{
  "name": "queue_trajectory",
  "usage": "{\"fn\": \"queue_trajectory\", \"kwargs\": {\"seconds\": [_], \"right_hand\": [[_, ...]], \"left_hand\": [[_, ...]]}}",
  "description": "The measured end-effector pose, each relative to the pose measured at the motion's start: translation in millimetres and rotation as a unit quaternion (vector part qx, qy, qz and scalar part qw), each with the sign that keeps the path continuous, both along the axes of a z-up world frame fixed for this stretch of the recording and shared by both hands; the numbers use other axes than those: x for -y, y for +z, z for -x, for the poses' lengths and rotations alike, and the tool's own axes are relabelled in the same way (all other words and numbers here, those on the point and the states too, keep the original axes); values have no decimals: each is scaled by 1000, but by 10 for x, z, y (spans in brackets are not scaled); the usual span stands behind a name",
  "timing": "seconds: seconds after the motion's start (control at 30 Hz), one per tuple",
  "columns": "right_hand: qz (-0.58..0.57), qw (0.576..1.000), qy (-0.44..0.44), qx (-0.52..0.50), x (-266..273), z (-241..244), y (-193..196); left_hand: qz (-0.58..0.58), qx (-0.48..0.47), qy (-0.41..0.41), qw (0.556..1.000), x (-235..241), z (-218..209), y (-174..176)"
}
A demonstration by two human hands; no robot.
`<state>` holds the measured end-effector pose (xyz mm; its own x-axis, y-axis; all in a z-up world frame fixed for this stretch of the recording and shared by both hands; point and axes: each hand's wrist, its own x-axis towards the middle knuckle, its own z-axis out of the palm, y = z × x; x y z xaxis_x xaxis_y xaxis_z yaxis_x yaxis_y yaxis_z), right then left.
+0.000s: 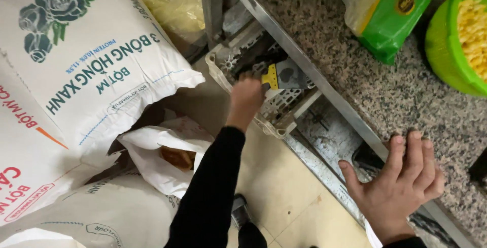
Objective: The person organizes ingredients on a counter, then moves to the stove to fry doughnut-shaped buns in a wok of oil. They use chopsticks to turn the buns as they cook. Finally, they prepare to slice packaged sausages on a cutting board.
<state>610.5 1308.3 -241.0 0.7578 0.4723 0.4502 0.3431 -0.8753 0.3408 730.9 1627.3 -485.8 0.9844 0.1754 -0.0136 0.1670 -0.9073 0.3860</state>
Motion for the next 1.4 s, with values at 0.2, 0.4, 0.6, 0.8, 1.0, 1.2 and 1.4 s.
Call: {"fn": "queue_trajectory", "kwargs": {"seconds": [0.2,0.4,0.6,0.8,1.0,1.2,1.4], "right_hand": [[-20,1000,-5,-12,49,-20,-77],[-37,999,-5,-15,45,-34,-73],[-66,997,11,-35,3,-29,-13],[-110,992,0,-64,-58,24,193],[-370,887,10,-275,117,52,550],[-689,478,-119,-532,648,893,1203],[-666,631,-143,-370,2399,2137,1161]], "left_hand": [[-98,-110,-62,987,235,-382,-696],[-136,117,-26,983,163,-315,-527],[-166,80,-38,982,-222,355,608],[-110,89,-3,990,-445,1701,1172],[17,246,-47,968,37,2648,2330],[49,257,-131,956,1065,3071,3399],[36,218,-342,913,2613,3490,3840]]}}
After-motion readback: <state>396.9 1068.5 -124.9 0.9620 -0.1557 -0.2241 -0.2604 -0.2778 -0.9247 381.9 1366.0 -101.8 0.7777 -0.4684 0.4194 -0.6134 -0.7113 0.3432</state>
